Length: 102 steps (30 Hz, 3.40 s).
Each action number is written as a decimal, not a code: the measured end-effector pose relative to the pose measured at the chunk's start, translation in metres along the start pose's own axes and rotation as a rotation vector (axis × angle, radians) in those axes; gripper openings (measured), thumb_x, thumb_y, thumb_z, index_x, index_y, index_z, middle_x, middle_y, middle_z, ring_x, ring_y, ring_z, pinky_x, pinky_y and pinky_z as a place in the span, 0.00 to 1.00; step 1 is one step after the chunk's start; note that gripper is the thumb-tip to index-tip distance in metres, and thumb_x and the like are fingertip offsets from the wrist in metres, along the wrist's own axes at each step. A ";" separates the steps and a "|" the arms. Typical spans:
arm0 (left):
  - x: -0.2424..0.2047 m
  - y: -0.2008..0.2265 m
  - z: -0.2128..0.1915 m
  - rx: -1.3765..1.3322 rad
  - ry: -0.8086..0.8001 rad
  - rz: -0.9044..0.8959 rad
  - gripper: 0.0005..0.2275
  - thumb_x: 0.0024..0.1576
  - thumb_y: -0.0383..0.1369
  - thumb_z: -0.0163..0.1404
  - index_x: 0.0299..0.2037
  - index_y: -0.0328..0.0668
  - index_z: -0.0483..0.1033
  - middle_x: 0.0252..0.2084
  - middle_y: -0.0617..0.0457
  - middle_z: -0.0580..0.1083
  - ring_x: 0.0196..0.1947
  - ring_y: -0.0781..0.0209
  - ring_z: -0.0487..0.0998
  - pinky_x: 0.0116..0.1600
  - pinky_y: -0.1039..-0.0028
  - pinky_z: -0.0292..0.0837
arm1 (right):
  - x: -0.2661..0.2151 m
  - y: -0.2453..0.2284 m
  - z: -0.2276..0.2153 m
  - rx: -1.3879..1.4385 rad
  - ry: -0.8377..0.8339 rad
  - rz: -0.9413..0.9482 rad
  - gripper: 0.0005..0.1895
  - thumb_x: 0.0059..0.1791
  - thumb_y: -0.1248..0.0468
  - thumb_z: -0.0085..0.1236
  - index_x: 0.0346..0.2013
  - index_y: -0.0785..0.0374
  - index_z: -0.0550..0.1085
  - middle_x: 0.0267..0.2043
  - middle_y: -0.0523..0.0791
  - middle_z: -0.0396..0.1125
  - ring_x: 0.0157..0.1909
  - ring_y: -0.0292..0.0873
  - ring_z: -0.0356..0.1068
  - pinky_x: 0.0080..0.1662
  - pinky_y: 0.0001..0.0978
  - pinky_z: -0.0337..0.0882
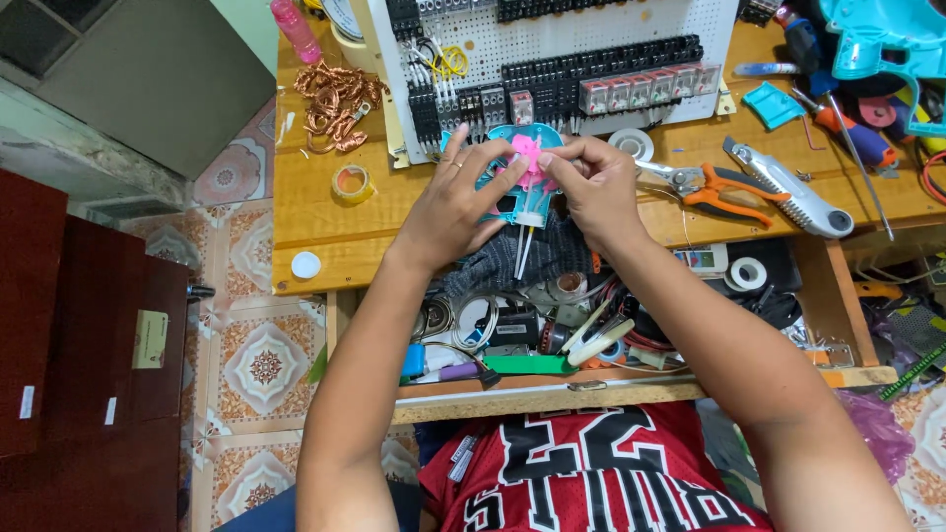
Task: Assembling and repairing a small plastic toy using hand tools
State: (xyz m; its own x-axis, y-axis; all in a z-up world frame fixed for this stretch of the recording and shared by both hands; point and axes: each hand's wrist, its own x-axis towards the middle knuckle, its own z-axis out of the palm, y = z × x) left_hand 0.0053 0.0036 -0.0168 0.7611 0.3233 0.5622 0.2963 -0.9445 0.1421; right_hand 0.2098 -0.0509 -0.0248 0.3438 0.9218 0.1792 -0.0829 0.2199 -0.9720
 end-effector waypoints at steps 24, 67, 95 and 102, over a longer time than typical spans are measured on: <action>0.001 0.001 -0.006 -0.057 -0.003 -0.030 0.38 0.43 0.28 0.72 0.67 0.40 0.70 0.65 0.43 0.66 0.65 0.40 0.71 0.78 0.46 0.40 | 0.010 0.011 -0.017 0.049 -0.023 0.129 0.06 0.52 0.65 0.63 0.42 0.62 0.75 0.30 0.44 0.69 0.19 0.27 0.61 0.22 0.18 0.64; 0.001 0.010 -0.069 -0.095 0.140 -0.149 0.36 0.49 0.49 0.70 0.68 0.58 0.70 0.64 0.45 0.67 0.67 0.38 0.68 0.73 0.37 0.50 | 0.008 -0.001 -0.044 -0.691 -0.117 -0.157 0.13 0.50 0.54 0.68 0.47 0.49 0.80 0.41 0.40 0.76 0.31 0.41 0.74 0.35 0.32 0.73; -0.193 0.098 -0.194 -0.395 0.553 -0.706 0.33 0.58 0.39 0.60 0.70 0.35 0.59 0.67 0.38 0.68 0.67 0.46 0.72 0.74 0.61 0.67 | -0.209 -0.043 -0.251 -0.801 -0.058 -0.113 0.18 0.59 0.78 0.59 0.65 0.73 0.75 0.60 0.56 0.69 0.58 0.46 0.68 0.64 0.34 0.67; -0.251 0.107 -0.179 -0.491 0.729 -0.834 0.25 0.61 0.32 0.56 0.65 0.31 0.63 0.57 0.37 0.73 0.54 0.48 0.79 0.64 0.64 0.74 | -0.229 -0.030 -0.240 -1.271 -0.186 -0.422 0.15 0.49 0.54 0.68 0.46 0.57 0.84 0.50 0.44 0.77 0.56 0.45 0.76 0.55 0.39 0.69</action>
State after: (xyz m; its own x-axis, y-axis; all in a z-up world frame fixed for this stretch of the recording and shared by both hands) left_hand -0.2571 -0.1888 0.0028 -0.1101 0.8836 0.4550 0.1696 -0.4344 0.8846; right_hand 0.3583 -0.3457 -0.0738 -0.0112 0.9094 0.4158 0.9473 0.1427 -0.2867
